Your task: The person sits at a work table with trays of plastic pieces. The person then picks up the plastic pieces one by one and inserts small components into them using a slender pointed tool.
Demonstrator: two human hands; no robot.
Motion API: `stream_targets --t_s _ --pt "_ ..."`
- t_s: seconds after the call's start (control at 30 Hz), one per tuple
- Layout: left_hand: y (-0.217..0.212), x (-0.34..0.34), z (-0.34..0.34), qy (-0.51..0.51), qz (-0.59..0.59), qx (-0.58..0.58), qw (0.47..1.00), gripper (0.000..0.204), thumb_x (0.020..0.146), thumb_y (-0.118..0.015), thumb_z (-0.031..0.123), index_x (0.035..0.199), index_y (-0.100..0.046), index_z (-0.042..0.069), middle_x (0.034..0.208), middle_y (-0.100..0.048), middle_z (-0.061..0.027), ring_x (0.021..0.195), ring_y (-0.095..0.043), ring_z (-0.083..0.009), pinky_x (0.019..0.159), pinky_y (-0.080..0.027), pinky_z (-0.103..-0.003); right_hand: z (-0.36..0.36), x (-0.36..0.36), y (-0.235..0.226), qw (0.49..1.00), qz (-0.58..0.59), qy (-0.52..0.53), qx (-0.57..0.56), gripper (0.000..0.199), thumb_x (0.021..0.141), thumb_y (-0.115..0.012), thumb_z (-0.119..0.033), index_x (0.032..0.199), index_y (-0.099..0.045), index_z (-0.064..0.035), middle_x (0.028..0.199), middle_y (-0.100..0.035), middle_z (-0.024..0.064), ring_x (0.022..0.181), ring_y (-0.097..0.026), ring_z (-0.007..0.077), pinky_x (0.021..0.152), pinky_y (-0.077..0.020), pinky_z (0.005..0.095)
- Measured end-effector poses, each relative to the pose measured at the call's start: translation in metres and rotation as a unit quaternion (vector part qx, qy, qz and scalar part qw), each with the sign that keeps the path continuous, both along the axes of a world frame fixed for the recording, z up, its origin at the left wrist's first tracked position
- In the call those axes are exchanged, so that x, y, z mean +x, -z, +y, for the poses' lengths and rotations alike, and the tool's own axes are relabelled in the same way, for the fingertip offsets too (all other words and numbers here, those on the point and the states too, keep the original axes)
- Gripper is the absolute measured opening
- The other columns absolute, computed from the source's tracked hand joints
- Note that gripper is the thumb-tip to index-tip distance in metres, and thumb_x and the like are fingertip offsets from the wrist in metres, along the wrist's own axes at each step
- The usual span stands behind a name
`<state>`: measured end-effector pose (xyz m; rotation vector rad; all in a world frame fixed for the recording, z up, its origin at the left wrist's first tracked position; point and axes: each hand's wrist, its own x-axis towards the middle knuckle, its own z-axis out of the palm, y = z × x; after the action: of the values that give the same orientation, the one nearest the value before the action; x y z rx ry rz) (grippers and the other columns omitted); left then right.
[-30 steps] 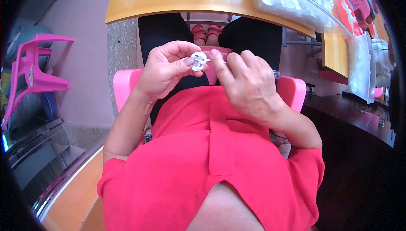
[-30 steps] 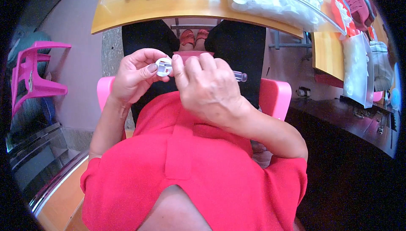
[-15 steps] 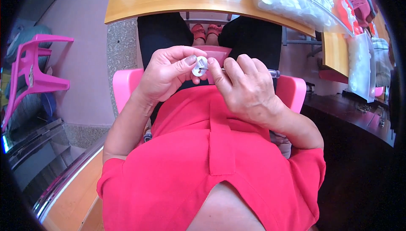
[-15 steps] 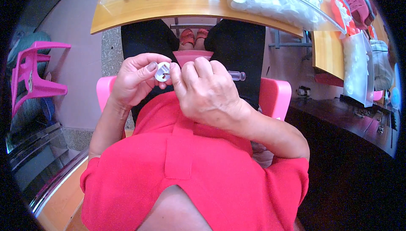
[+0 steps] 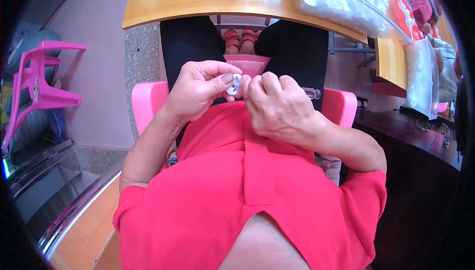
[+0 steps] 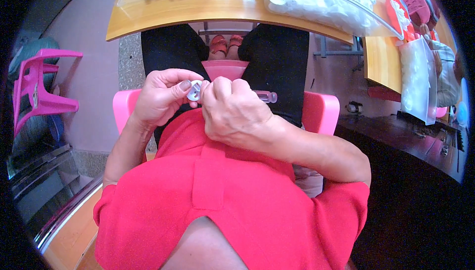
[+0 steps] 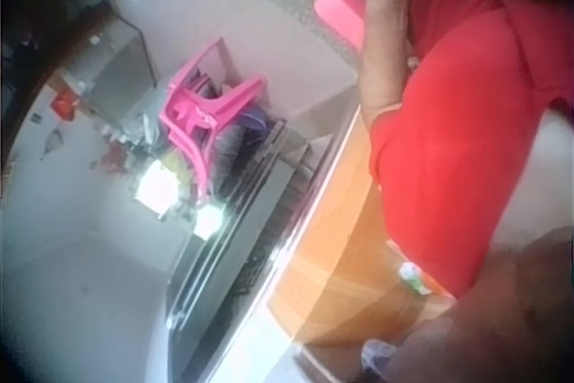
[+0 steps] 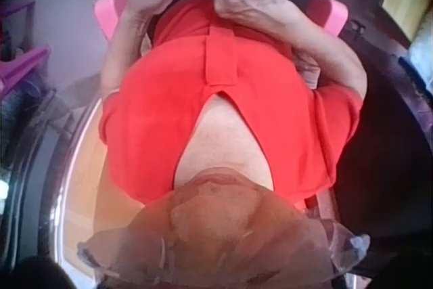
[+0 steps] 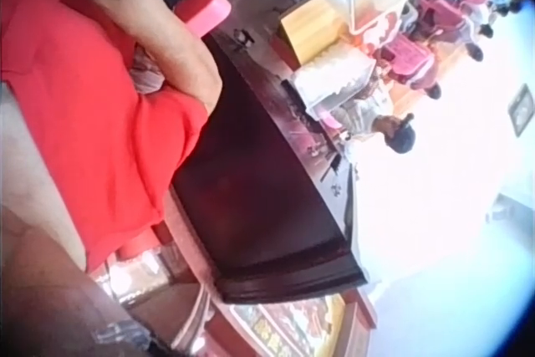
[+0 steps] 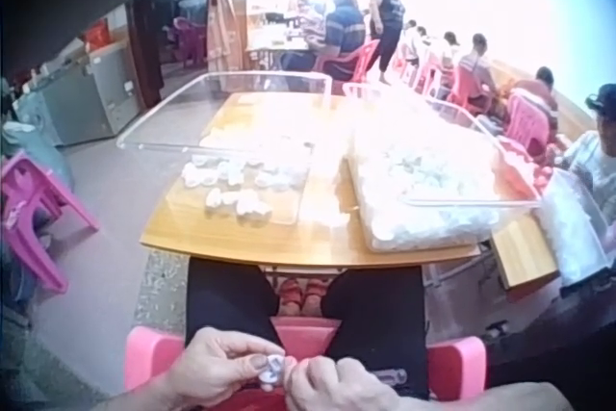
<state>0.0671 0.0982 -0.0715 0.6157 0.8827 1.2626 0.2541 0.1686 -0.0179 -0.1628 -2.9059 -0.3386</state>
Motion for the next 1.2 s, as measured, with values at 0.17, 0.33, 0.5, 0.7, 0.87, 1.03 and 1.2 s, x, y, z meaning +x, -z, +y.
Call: stream_targets --t_s 0.17,0.33,0.5,0.7,0.87,1.03,1.2 --pt "0.004 -0.002 -0.001 0.007 0.020 -0.011 1.000 0.019 0.090 -0.059 0.004 0.104 -0.063 -0.007 0.088 -0.066 -0.0101 0.074 -0.061 -0.0132 0.067 -0.052 -0.025 0.004 0.000 0.007 0.999 0.011 -0.045 0.004 0.022 0.072 -0.058 -0.018 0.077 -0.064 0.0019 0.072 -0.051 0.0075 0.069 -0.048 0.0190 0.050 -0.0353 0.0301" --pt "0.000 -0.008 0.003 0.023 -0.017 0.007 1.000 0.022 0.091 -0.057 0.008 0.107 -0.062 -0.007 0.091 -0.066 -0.0120 0.078 -0.064 -0.0165 0.066 -0.054 -0.026 0.010 0.001 0.007 0.995 0.089 0.009 -0.044 0.032 0.074 -0.057 -0.016 0.096 -0.062 0.0058 0.072 -0.050 0.0056 0.069 -0.049 0.0193 0.055 -0.0382 0.0304" --pt "-0.002 -0.010 0.002 0.035 -0.023 0.007 0.999 0.025 0.092 -0.056 0.009 0.112 -0.061 -0.007 0.095 -0.066 -0.0133 0.080 -0.064 -0.0175 0.067 -0.054 -0.027 0.009 0.006 -0.001 0.994 0.087 0.032 -0.065 0.037 0.072 -0.060 -0.011 0.105 -0.062 0.0052 0.084 -0.052 0.0095 0.072 -0.048 0.0201 0.057 -0.0387 0.0319" --pt "0.000 -0.007 0.004 0.033 -0.010 0.018 0.999 0.029 0.094 -0.053 0.013 0.112 -0.059 -0.009 0.096 -0.065 -0.0146 0.080 -0.064 -0.0178 0.069 -0.054 -0.028 0.012 0.002 0.011 0.990 0.142 -0.007 -0.006 0.034 0.071 -0.058 -0.015 0.095 -0.063 0.0082 0.072 -0.048 0.0058 0.069 -0.046 0.0184 0.055 -0.0355 0.0303" --pt "0.002 -0.005 0.004 0.044 0.003 0.004 0.999 0.028 0.093 -0.054 0.011 0.111 -0.059 -0.009 0.096 -0.065 -0.0147 0.081 -0.064 -0.0183 0.070 -0.054 -0.029 0.009 0.004 0.011 0.995 0.098 -0.011 -0.014 0.032 0.068 -0.059 -0.016 0.089 -0.064 0.0085 0.072 -0.049 0.0062 0.070 -0.046 0.0189 0.054 -0.0345 0.0297" --pt "-0.002 0.001 0.004 0.014 0.073 0.002 0.997 0.019 0.091 -0.058 0.006 0.104 -0.064 -0.006 0.086 -0.066 -0.0087 0.072 -0.061 -0.0110 0.066 -0.052 -0.024 0.006 0.004 0.004 0.999 0.043 -0.018 -0.021 0.031 0.069 -0.060 -0.015 0.089 -0.064 0.0073 0.075 -0.051 0.0065 0.072 -0.048 0.0184 0.054 -0.0349 0.0284" --pt "-0.002 0.005 0.002 0.010 0.105 -0.003 0.994 0.018 0.090 -0.059 0.006 0.102 -0.065 -0.006 0.084 -0.067 -0.0071 0.071 -0.060 -0.0101 0.065 -0.051 -0.023 0.007 0.003 -0.003 0.999 -0.019 -0.036 -0.016 0.029 0.070 -0.061 -0.013 0.089 -0.064 0.0080 0.079 -0.052 0.0065 0.073 -0.049 0.0177 0.054 -0.0360 0.0277"
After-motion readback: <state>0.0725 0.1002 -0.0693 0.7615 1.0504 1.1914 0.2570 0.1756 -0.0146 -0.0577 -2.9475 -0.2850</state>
